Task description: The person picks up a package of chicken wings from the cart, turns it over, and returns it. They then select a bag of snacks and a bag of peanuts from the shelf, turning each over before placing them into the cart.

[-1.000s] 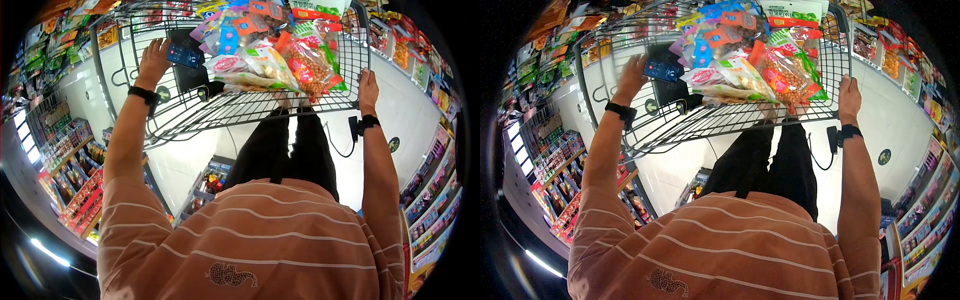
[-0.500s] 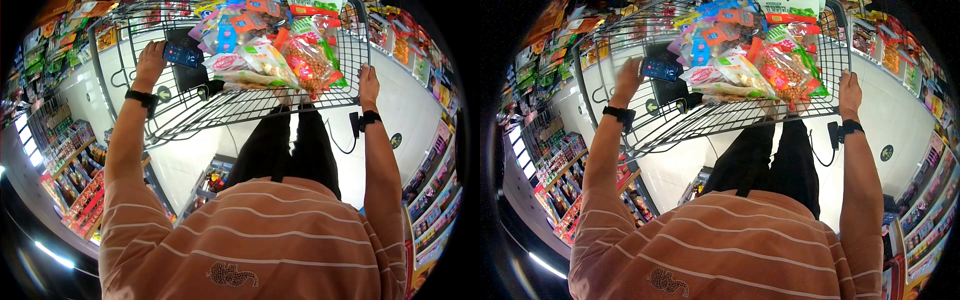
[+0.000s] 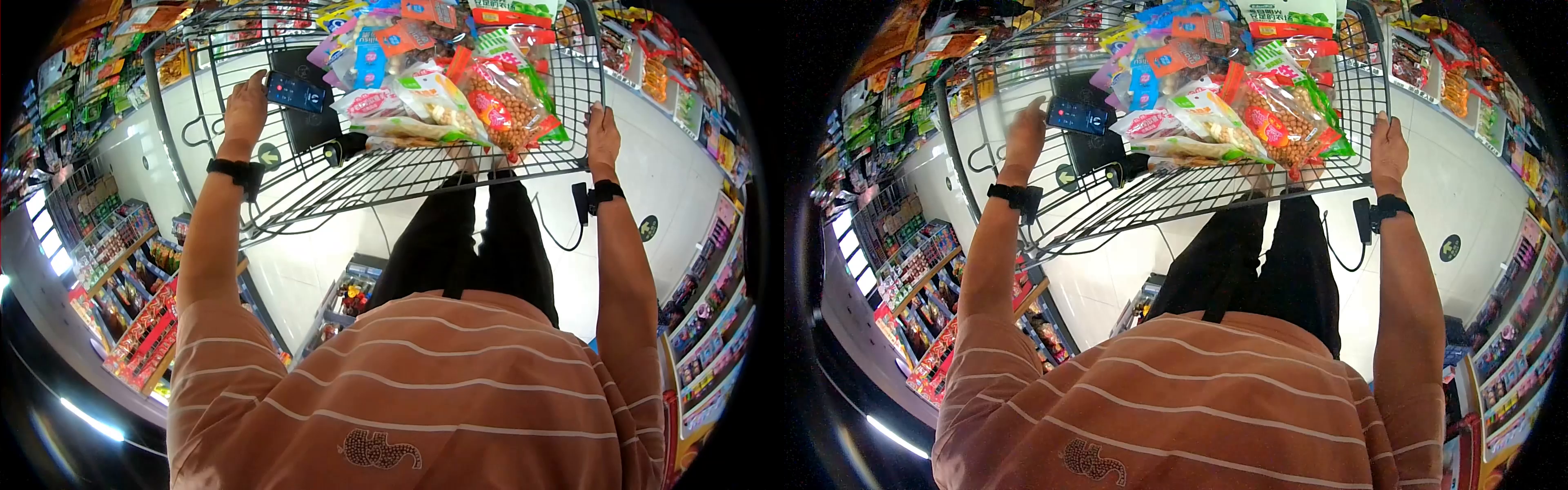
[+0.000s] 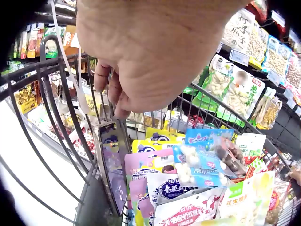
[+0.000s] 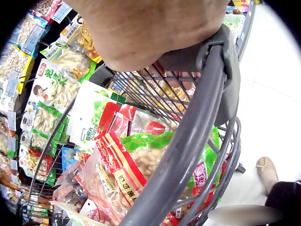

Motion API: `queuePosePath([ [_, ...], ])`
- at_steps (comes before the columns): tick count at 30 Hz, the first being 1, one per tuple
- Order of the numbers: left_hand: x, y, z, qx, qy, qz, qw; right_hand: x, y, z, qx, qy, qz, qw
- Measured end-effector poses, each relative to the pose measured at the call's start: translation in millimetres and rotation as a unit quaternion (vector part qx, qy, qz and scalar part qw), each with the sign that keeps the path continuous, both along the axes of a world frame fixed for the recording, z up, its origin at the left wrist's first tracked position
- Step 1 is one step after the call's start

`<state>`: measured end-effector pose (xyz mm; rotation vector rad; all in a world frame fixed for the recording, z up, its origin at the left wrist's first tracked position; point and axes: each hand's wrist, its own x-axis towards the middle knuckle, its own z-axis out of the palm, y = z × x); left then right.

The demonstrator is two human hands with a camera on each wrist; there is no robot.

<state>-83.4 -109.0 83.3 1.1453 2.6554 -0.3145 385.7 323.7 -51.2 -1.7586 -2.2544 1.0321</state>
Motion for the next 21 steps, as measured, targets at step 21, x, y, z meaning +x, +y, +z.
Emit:
queuePosePath([
  [21, -14, -10, -36, 0.051, 0.016, -0.067, 0.996, 2, 1, -5, -0.005, -0.025, -0.005, 1.0],
])
